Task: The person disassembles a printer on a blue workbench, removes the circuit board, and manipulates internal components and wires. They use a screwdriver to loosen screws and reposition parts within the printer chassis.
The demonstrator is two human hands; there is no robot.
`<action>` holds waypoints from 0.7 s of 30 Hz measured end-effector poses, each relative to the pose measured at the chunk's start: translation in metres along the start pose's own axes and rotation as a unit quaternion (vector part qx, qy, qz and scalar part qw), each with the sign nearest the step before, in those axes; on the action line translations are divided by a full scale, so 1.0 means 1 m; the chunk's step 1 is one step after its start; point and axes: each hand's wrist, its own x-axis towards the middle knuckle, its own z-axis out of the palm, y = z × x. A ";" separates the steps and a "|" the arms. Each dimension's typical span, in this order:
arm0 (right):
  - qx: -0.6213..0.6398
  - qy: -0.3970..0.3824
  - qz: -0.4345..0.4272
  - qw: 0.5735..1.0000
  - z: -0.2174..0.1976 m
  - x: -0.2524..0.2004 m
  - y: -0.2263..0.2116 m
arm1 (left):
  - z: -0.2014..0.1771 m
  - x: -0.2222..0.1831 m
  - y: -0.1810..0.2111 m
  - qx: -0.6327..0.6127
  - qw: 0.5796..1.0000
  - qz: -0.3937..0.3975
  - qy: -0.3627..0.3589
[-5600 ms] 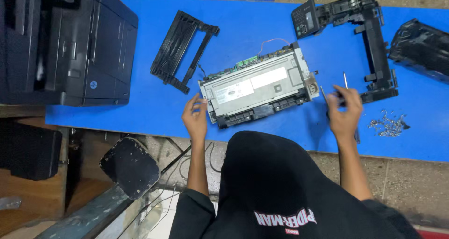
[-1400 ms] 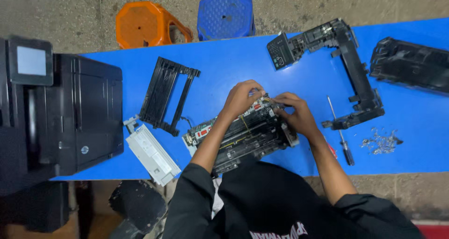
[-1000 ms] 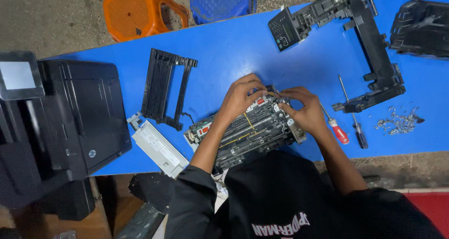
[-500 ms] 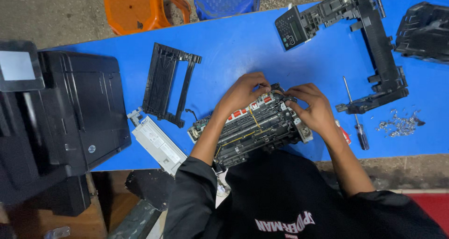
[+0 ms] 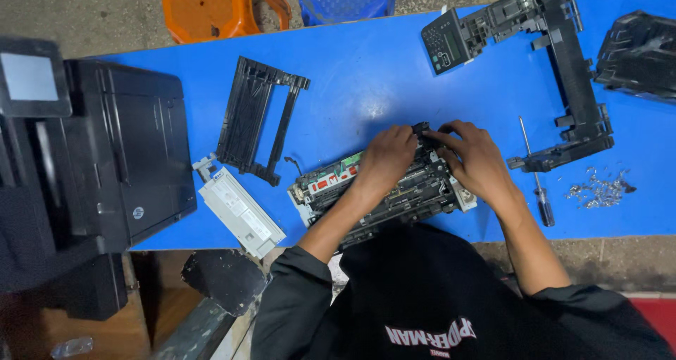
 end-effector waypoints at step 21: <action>0.195 -0.014 0.073 0.978 0.067 0.053 0.070 | -0.010 0.012 -0.061 -0.274 0.946 -0.134 -0.113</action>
